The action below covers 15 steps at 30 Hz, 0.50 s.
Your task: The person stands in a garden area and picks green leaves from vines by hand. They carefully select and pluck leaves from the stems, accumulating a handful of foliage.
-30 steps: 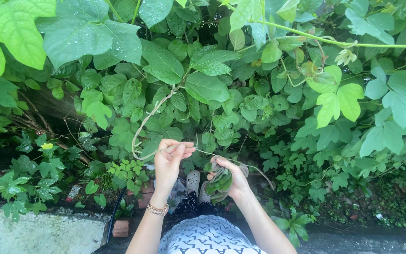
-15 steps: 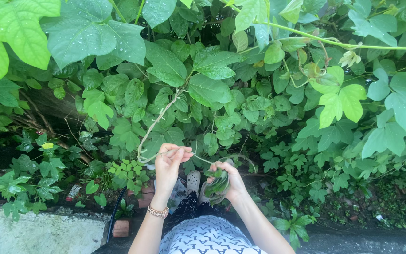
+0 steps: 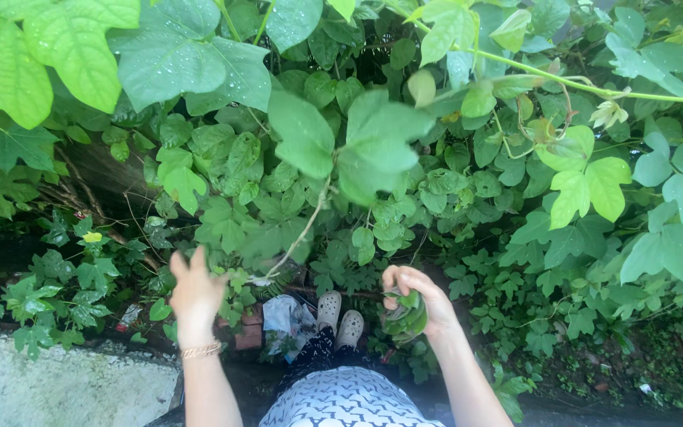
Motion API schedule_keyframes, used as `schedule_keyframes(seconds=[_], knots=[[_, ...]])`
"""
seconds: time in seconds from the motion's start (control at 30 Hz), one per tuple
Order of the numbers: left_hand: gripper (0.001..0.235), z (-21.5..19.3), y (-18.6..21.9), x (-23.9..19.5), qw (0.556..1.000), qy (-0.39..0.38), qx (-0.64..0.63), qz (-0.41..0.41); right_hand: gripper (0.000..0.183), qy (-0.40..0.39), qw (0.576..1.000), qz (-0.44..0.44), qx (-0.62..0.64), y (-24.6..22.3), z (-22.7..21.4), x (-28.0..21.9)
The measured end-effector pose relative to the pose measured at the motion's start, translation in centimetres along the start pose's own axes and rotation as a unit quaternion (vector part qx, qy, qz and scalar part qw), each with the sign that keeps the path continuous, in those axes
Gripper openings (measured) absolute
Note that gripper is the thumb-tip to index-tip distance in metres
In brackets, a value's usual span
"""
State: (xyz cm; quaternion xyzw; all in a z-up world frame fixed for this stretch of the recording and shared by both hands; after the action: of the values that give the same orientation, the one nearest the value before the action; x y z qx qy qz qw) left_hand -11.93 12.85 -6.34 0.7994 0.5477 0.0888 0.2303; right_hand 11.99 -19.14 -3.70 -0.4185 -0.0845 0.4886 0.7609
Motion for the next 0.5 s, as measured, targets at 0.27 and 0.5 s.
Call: schedule_keyframes(seconds=[0.27, 0.5], knots=[[0.040, -7.5, 3.1, -3.6, 0.940, 0.103, -0.264, 0.189, 0.011, 0.121, 0.980, -0.061, -0.143, -4.1, -1.0, 1.2], [0.018, -6.9, 16.3, -6.9, 0.870, -0.056, -0.345, 0.347, 0.014, 0.128, 0.972, -0.098, -0.172, -5.3, 0.2, 1.8]])
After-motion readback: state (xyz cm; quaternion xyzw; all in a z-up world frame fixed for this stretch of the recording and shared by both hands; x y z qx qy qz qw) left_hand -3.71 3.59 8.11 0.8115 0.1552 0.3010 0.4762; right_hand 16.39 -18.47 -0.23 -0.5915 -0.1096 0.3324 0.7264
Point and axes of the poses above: each hand's wrist, its own x-axis towards the middle knuckle, its own z-axis out of the palm, y = z × x, the point moved 2 cm from there along x, towards the middle knuckle, and after that the axes turned 5 degrees about y, right-handed, at the moved point
